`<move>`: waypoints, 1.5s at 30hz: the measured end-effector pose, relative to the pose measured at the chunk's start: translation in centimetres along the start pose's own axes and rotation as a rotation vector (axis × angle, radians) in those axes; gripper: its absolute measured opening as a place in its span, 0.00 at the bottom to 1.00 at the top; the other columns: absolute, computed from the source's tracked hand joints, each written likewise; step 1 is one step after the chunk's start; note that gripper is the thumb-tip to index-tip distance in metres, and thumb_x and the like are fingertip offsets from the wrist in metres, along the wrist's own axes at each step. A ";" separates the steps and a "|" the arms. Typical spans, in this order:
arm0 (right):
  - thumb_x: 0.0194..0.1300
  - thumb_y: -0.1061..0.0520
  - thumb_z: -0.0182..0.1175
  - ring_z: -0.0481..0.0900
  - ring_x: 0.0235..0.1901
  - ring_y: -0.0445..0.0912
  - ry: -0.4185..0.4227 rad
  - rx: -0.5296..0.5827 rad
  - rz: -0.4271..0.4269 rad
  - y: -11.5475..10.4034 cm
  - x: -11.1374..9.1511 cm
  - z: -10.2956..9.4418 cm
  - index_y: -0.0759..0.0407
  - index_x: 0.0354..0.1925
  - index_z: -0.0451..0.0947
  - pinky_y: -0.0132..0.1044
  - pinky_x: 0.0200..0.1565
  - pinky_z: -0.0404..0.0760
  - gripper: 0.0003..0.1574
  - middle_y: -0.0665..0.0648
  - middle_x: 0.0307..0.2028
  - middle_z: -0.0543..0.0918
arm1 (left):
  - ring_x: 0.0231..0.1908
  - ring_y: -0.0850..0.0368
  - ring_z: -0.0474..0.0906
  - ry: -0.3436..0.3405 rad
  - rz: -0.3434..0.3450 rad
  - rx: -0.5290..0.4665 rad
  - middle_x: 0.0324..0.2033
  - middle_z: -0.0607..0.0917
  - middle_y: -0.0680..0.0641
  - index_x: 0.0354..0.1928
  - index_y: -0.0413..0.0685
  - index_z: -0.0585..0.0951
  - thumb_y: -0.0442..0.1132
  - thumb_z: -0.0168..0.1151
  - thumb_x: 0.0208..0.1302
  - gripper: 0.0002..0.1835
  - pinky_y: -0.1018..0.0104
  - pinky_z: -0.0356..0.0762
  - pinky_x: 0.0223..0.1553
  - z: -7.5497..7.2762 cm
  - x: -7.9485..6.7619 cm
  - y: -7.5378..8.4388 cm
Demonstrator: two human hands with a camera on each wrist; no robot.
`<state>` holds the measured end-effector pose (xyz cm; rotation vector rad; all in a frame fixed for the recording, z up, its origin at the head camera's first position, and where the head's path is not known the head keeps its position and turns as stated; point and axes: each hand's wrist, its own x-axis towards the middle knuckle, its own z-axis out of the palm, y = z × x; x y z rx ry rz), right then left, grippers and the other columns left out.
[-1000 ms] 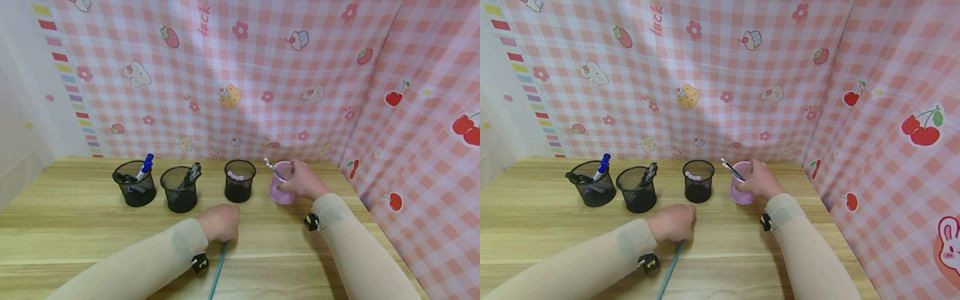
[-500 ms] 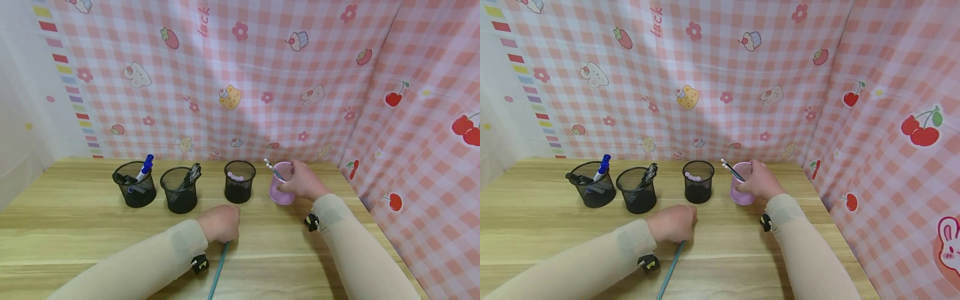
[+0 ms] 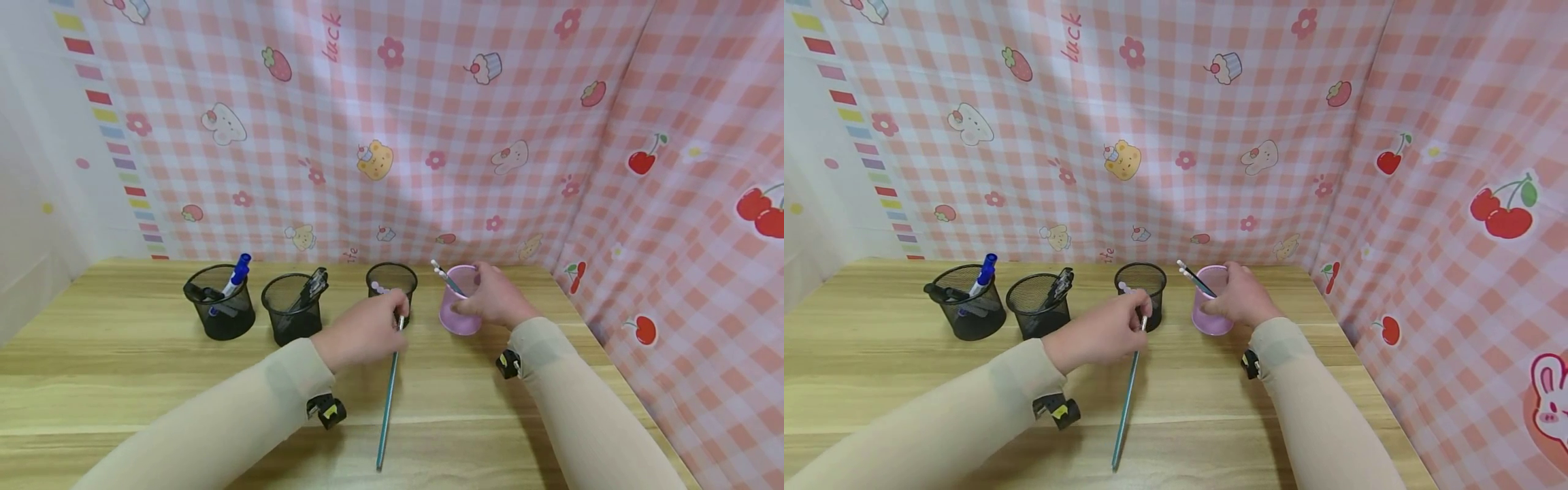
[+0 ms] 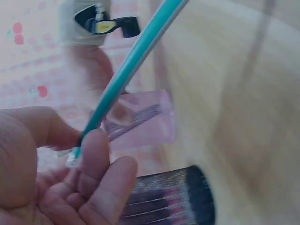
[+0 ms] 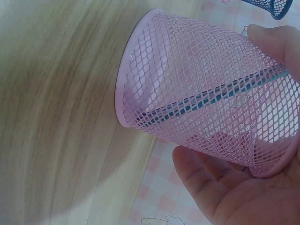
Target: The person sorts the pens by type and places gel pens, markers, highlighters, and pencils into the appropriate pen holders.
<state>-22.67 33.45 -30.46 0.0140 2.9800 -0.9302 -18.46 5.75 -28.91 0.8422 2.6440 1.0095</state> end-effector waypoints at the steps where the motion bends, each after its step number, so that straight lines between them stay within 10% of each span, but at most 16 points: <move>1: 0.52 0.49 0.81 0.77 0.62 0.64 0.001 -0.004 0.003 0.0 0.0 0.0 0.68 0.77 0.57 0.57 0.64 0.79 0.65 0.71 0.66 0.75 | 0.25 0.59 0.70 0.022 0.015 -0.026 0.28 0.77 0.52 0.50 0.50 0.75 0.34 0.64 0.64 0.14 0.65 0.68 0.27 -0.3 0.1 0.2; 15: 0.53 0.48 0.81 0.78 0.61 0.62 0.002 -0.001 -0.001 -0.2 -0.1 -0.1 0.66 0.74 0.61 0.57 0.62 0.80 0.61 0.69 0.64 0.76 | 0.32 0.54 0.80 0.468 0.264 -0.423 0.35 0.83 0.45 0.54 0.45 0.72 0.33 0.60 0.75 0.11 0.65 0.80 0.32 -2.9 1.8 2.1; 25: 0.54 0.48 0.81 0.77 0.62 0.64 0.004 -0.010 -0.001 -0.4 -0.2 -0.1 0.64 0.72 0.64 0.60 0.64 0.78 0.57 0.70 0.66 0.74 | 0.33 0.54 0.80 0.795 0.382 -0.334 0.37 0.83 0.45 0.52 0.42 0.72 0.35 0.59 0.77 0.08 0.66 0.78 0.33 -3.1 3.6 2.4; 45: 0.54 0.47 0.81 0.76 0.64 0.66 -0.004 -0.010 0.021 -0.3 -0.2 -0.1 0.65 0.74 0.61 0.61 0.64 0.78 0.60 0.70 0.67 0.73 | 0.45 0.57 0.89 0.602 0.263 0.059 0.43 0.91 0.49 0.52 0.47 0.83 0.44 0.60 0.79 0.10 0.63 0.87 0.46 0.1 4.8 2.6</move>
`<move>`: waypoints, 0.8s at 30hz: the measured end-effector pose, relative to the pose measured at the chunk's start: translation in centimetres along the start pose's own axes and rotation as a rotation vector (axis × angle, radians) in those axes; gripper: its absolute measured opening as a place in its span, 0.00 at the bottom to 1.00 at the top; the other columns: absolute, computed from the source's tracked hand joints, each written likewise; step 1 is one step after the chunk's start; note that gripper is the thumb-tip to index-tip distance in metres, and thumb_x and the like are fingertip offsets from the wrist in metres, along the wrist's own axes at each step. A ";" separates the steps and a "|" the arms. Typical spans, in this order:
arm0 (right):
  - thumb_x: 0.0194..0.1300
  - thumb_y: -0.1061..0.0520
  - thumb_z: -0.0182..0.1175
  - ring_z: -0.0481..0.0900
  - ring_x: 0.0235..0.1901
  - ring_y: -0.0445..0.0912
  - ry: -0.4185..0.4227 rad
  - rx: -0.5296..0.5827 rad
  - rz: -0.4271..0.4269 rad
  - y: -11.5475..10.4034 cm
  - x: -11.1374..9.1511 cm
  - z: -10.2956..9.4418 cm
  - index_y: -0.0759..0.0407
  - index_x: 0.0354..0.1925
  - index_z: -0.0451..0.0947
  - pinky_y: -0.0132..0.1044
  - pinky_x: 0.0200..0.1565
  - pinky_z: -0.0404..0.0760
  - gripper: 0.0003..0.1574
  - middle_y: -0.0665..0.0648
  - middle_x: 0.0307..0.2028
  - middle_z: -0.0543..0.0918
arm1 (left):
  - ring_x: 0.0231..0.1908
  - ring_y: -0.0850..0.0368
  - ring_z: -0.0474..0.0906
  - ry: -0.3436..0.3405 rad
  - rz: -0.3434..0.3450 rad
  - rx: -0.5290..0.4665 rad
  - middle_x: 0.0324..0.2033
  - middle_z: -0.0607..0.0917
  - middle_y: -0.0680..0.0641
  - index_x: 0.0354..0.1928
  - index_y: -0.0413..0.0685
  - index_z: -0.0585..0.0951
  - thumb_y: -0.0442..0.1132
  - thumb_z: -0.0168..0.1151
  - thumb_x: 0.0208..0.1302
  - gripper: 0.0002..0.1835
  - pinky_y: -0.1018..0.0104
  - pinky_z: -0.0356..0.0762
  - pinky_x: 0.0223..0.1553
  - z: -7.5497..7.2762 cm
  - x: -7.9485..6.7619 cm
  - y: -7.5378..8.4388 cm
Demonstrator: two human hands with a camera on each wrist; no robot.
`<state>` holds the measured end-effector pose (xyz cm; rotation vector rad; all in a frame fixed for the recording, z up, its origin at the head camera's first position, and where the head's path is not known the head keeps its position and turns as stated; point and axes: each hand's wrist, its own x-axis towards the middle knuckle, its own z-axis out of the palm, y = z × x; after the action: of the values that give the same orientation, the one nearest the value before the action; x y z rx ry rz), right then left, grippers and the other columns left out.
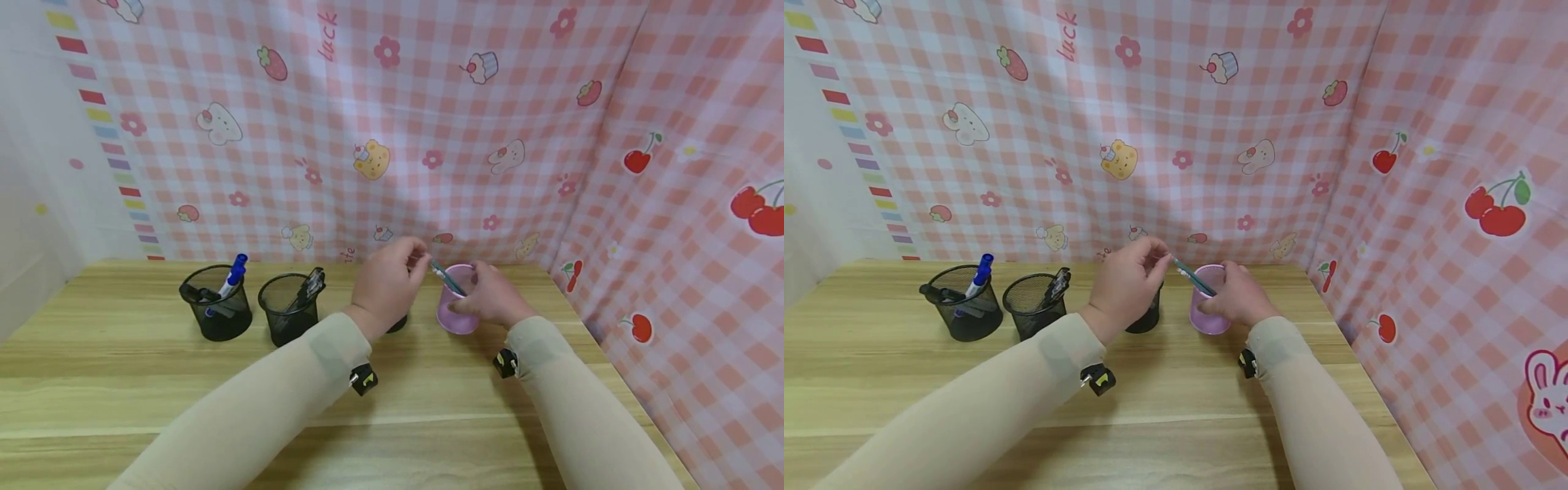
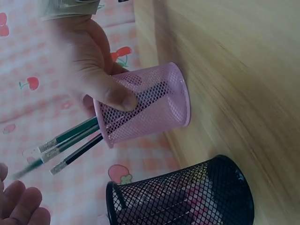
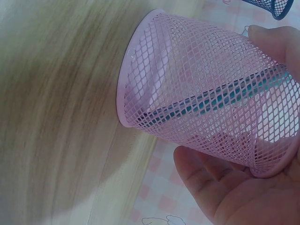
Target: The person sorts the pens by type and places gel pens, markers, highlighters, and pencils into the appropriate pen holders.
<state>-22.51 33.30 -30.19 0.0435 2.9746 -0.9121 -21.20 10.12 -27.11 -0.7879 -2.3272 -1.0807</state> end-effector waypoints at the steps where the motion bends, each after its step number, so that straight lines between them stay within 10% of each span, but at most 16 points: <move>1: 0.54 0.48 0.81 0.76 0.64 0.66 -0.001 0.001 -0.004 0.0 0.1 0.0 0.65 0.75 0.61 0.61 0.64 0.78 0.60 0.70 0.67 0.73 | 0.45 0.57 0.89 -0.012 -0.004 0.012 0.44 0.91 0.50 0.52 0.48 0.84 0.44 0.60 0.79 0.10 0.63 0.87 0.47 0.0 0.0 0.0; 12: 0.54 0.46 0.80 0.75 0.65 0.66 0.004 -0.002 -0.022 0.4 0.7 0.3 0.67 0.79 0.55 0.61 0.66 0.77 0.67 0.71 0.69 0.72 | 0.41 0.58 0.84 -0.155 0.126 0.079 0.48 0.89 0.52 0.58 0.49 0.84 0.48 0.62 0.77 0.15 0.62 0.84 0.43 -1.9 -2.1 -0.8; 24: 0.53 0.41 0.80 0.62 0.72 0.72 0.028 -0.080 -0.027 1.9 -0.2 -0.8 0.64 0.84 0.43 0.68 0.68 0.72 0.79 0.77 0.77 0.55 | 0.77 0.44 0.68 -0.475 0.184 0.308 0.74 0.75 0.46 0.75 0.47 0.73 0.64 0.61 0.74 0.38 0.48 0.67 0.76 -5.0 -6.3 -2.4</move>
<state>-22.23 35.33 -30.60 0.0147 3.0419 -0.8008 -17.41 2.97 -29.30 -1.2049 -2.6453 -0.4713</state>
